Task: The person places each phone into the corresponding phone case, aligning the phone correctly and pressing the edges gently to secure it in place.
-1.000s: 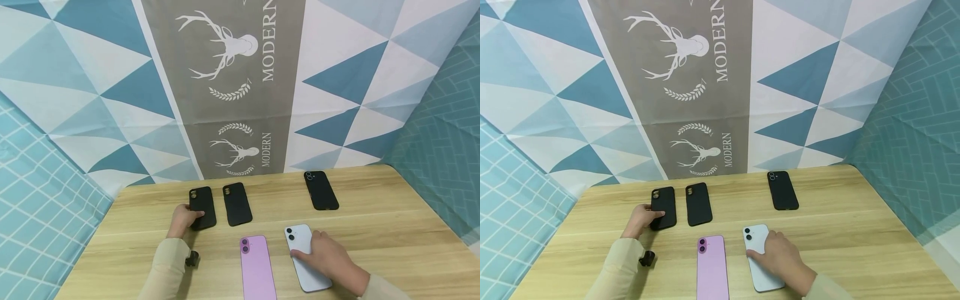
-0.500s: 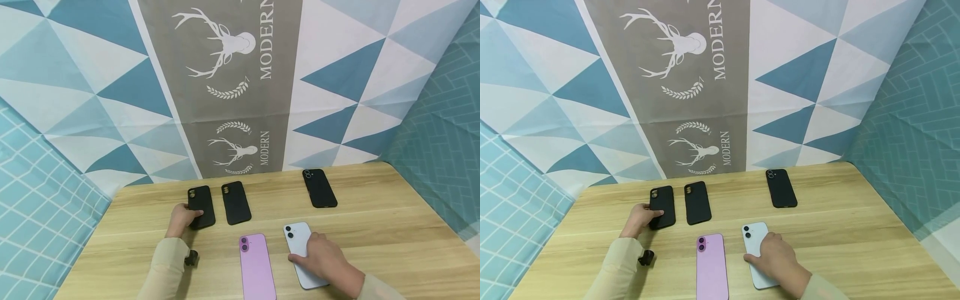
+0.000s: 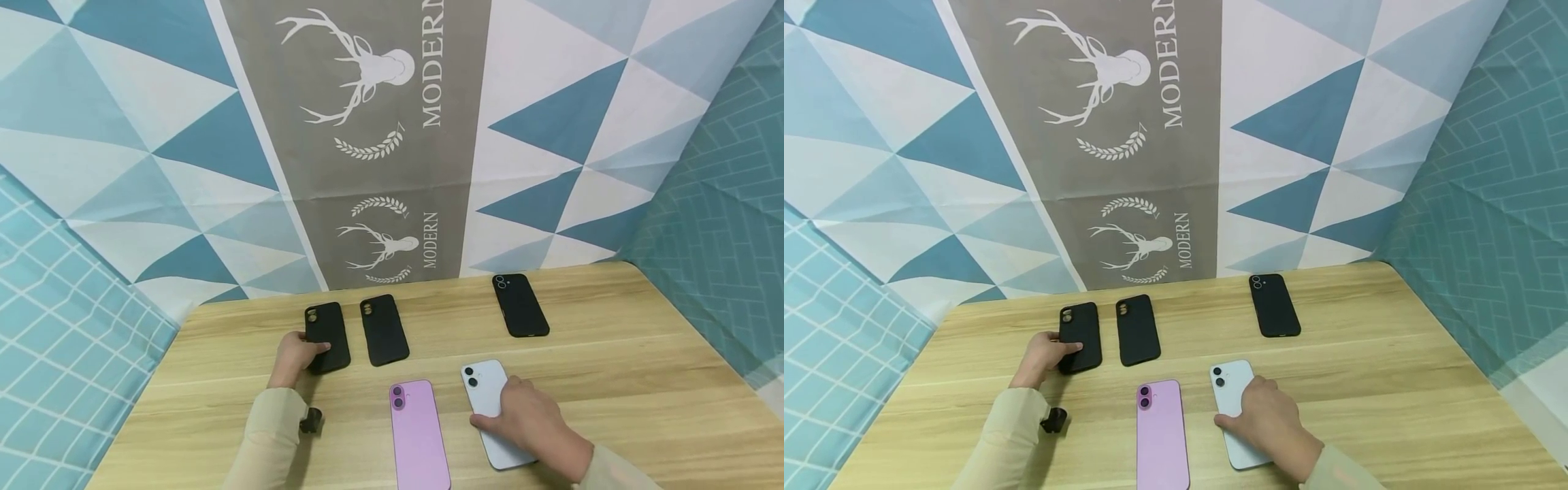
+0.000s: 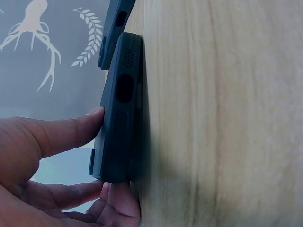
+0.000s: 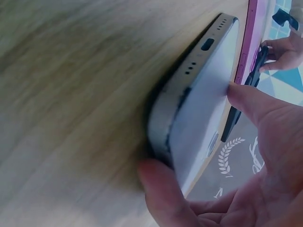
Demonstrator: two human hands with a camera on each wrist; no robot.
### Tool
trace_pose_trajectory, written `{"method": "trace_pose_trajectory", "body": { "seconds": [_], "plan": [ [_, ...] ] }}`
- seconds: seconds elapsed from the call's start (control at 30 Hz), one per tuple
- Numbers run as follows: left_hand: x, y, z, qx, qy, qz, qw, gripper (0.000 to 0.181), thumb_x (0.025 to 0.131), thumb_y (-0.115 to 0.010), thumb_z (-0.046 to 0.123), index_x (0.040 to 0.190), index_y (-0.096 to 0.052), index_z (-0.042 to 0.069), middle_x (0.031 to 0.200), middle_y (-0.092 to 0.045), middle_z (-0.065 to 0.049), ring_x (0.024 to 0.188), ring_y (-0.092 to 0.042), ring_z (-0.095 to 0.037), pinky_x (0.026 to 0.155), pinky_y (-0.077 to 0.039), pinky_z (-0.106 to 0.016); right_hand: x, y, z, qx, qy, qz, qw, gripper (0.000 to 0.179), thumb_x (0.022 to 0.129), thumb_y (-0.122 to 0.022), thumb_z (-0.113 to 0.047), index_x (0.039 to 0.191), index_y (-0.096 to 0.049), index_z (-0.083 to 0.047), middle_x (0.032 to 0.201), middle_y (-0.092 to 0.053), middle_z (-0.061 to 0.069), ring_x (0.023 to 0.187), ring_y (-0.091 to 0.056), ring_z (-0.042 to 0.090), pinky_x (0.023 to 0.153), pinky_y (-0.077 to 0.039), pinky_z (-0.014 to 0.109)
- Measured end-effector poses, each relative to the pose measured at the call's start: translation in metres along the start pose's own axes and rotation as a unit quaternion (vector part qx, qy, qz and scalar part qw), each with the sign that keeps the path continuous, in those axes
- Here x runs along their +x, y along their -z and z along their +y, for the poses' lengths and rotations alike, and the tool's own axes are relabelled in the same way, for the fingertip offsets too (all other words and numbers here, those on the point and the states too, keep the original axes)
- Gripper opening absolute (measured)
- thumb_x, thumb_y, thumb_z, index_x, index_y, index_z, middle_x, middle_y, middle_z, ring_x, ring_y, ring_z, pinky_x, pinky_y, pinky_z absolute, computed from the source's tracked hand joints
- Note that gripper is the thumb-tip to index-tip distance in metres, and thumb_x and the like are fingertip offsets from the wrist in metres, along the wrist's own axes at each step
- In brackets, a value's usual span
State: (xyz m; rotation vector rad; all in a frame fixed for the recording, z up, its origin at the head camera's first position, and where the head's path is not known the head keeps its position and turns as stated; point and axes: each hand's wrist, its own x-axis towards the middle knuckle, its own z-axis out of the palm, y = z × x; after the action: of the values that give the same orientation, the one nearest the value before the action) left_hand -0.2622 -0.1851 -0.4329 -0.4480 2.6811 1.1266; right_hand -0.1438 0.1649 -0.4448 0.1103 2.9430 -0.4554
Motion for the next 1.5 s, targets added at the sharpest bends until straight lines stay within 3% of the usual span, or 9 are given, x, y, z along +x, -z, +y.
{"method": "trace_pose_trajectory", "body": {
  "seconds": [0.27,0.37,0.5,0.67,0.83,1.0,1.23,1.5],
  "plan": [
    [0.002,0.004,-0.004,-0.010,-0.006,0.003,0.9999,0.059,0.089,-0.061,0.022,0.132,-0.040,-0.013,0.132,-0.043,-0.034,0.118,-0.047,-0.046,0.098,-0.044,-0.052,0.003,0.005,0.004,0.015,0.017,0.022,0.9995,0.076,0.059,-0.078,-0.060,0.087,-0.056,0.008,0.071,-0.049,0.008,0.060,-0.045,0.020,0.045,-0.036,0.029],
    [0.002,0.006,-0.006,-0.039,-0.004,-0.001,0.9992,0.055,0.091,-0.059,0.018,0.132,-0.041,-0.013,0.131,-0.045,-0.034,0.113,-0.053,-0.043,0.092,-0.050,-0.047,0.005,0.008,0.006,0.033,0.014,0.014,0.9993,0.074,0.060,-0.079,-0.057,0.087,-0.056,0.008,0.072,-0.050,0.009,0.060,-0.046,0.020,0.046,-0.038,0.029],
    [0.003,0.007,-0.009,-0.087,-0.005,-0.006,0.9961,0.052,0.092,-0.058,0.014,0.133,-0.041,-0.012,0.127,-0.049,-0.034,0.104,-0.061,-0.039,0.080,-0.057,-0.038,0.008,0.011,0.011,0.080,0.001,-0.008,0.9968,0.068,0.063,-0.080,-0.051,0.090,-0.055,0.007,0.074,-0.051,0.008,0.062,-0.047,0.019,0.048,-0.039,0.028],
    [0.001,0.007,-0.009,-0.134,-0.014,-0.009,0.9909,0.049,0.090,-0.060,0.010,0.132,-0.044,-0.011,0.121,-0.055,-0.033,0.086,-0.069,-0.028,0.073,-0.059,-0.033,0.011,0.013,0.019,0.161,-0.012,-0.032,0.9864,0.050,0.069,-0.080,-0.038,0.086,-0.057,0.003,0.074,-0.053,0.006,0.063,-0.050,0.017,0.049,-0.043,0.026],
    [-0.002,0.011,-0.011,-0.168,-0.015,-0.019,0.9855,0.048,0.090,-0.061,0.009,0.132,-0.045,-0.010,0.119,-0.057,-0.029,0.072,-0.065,-0.011,0.068,-0.058,-0.029,0.013,0.013,0.023,0.201,-0.020,-0.039,0.9787,0.037,0.075,-0.076,-0.027,0.083,-0.056,0.002,0.074,-0.054,0.006,0.064,-0.050,0.016,0.050,-0.044,0.025],
    [-0.004,0.014,-0.012,-0.193,-0.015,-0.034,0.9805,0.049,0.090,-0.062,0.010,0.132,-0.045,-0.008,0.123,-0.054,-0.027,0.068,-0.061,-0.007,0.065,-0.056,-0.024,0.015,0.014,0.026,0.224,-0.030,-0.051,0.9727,0.032,0.078,-0.074,-0.020,0.087,-0.054,0.003,0.075,-0.053,0.008,0.064,-0.050,0.016,0.051,-0.044,0.026],
    [-0.009,0.020,-0.012,-0.218,-0.019,-0.059,0.9740,0.055,0.090,-0.063,0.013,0.136,-0.042,-0.006,0.119,-0.056,-0.018,0.069,-0.059,-0.006,0.065,-0.055,-0.021,0.019,0.016,0.033,0.272,-0.056,-0.099,0.9556,0.027,0.083,-0.068,-0.014,0.096,-0.055,0.005,0.073,-0.054,0.007,0.063,-0.050,0.016,0.052,-0.045,0.027],
    [-0.017,0.023,-0.010,-0.229,-0.033,-0.064,0.9708,0.054,0.088,-0.065,0.012,0.134,-0.044,-0.007,0.099,-0.064,-0.007,0.069,-0.062,-0.008,0.063,-0.056,-0.021,0.021,0.012,0.045,0.358,-0.044,-0.135,0.9230,0.025,0.086,-0.062,-0.013,0.103,-0.057,0.006,0.078,-0.061,0.007,0.067,-0.055,0.017,0.057,-0.048,0.029]
  ]
}}
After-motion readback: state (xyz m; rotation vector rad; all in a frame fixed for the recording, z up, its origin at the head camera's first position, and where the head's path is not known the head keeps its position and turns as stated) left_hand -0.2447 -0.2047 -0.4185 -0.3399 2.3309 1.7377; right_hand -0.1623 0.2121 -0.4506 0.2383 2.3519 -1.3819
